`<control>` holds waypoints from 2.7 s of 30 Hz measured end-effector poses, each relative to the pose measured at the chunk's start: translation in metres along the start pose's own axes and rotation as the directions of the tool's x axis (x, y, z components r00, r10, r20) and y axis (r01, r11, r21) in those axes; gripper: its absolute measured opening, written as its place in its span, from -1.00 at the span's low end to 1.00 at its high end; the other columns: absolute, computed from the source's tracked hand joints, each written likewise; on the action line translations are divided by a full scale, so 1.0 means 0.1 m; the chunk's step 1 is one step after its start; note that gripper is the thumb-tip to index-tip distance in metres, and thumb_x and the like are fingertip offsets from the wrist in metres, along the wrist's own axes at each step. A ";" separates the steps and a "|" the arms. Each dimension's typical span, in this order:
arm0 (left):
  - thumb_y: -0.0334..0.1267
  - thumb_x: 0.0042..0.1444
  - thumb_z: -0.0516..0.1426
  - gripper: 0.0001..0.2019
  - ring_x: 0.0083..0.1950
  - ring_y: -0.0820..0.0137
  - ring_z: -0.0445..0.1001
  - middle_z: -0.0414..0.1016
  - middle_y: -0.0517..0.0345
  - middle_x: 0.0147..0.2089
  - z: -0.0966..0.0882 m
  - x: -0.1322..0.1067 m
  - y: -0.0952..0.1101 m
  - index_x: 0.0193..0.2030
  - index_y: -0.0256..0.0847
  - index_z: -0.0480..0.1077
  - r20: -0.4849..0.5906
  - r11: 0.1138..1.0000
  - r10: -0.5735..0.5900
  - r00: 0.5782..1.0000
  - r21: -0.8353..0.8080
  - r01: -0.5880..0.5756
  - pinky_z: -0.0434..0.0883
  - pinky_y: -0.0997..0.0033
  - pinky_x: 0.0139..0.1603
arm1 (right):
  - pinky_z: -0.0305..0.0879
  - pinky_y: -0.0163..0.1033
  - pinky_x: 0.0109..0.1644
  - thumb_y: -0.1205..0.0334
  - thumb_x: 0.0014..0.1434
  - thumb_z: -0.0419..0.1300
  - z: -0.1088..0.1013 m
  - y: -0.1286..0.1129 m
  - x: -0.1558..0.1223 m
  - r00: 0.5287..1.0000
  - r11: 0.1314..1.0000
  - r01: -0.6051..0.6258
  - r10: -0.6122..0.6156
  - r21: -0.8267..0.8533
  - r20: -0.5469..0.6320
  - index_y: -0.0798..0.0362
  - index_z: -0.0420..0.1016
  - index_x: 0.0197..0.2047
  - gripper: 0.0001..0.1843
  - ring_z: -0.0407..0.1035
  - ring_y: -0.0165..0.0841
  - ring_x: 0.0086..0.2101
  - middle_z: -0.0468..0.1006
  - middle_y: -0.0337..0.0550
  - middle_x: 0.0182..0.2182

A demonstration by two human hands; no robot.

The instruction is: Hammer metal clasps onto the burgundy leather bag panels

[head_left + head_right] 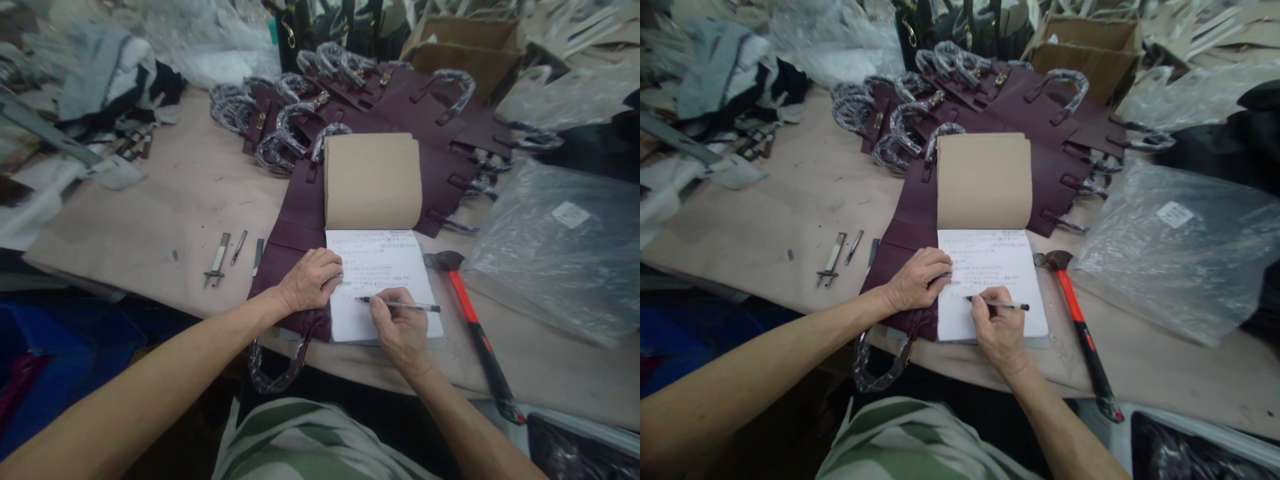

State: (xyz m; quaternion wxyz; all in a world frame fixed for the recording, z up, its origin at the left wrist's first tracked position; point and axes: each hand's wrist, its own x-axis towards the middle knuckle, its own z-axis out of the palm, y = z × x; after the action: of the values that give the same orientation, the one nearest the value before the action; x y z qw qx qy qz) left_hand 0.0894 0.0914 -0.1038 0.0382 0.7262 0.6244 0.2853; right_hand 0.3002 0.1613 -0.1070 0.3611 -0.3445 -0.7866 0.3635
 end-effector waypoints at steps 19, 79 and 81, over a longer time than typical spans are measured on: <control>-0.36 0.25 0.09 -0.92 -0.04 0.25 0.41 0.50 0.00 -0.10 -0.01 0.01 0.01 -0.21 -0.25 0.42 0.012 1.000 -0.009 1.000 0.004 0.009 0.31 0.20 -0.04 | 0.23 -0.32 -0.49 0.20 0.26 0.14 0.02 -0.02 -0.01 0.985 0.984 0.163 -0.158 -0.075 0.067 0.01 0.39 -0.34 -0.86 0.32 -0.44 -0.58 0.42 -0.32 -0.57; -0.34 0.26 0.10 -0.92 -0.06 0.26 0.38 0.50 0.00 -0.09 -0.02 0.02 0.02 -0.22 -0.25 0.41 0.019 1.000 -0.015 1.000 0.022 0.014 0.30 0.22 -0.03 | 0.21 -0.31 -0.49 0.15 0.26 0.14 0.01 -0.04 0.01 0.990 0.991 0.115 -0.109 -0.062 0.093 0.00 0.38 -0.38 -0.82 0.30 -0.42 -0.58 0.42 -0.31 -0.58; -0.34 0.26 0.10 -0.92 -0.06 0.26 0.38 0.50 0.00 -0.09 -0.01 0.02 0.02 -0.22 -0.25 0.41 0.025 0.999 -0.019 1.000 0.026 0.018 0.30 0.22 -0.03 | 0.22 -0.31 -0.49 0.14 0.25 0.14 0.00 -0.04 0.00 0.991 0.993 0.098 -0.092 -0.063 0.101 0.00 0.39 -0.37 -0.82 0.32 -0.42 -0.57 0.43 -0.30 -0.57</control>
State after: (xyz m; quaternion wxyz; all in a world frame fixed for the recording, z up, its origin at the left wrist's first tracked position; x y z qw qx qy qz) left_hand 0.0906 0.0924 -0.1010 0.0394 0.7245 0.6341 0.2674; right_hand 0.2987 0.1593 -0.1042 0.3272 -0.3006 -0.8308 0.3352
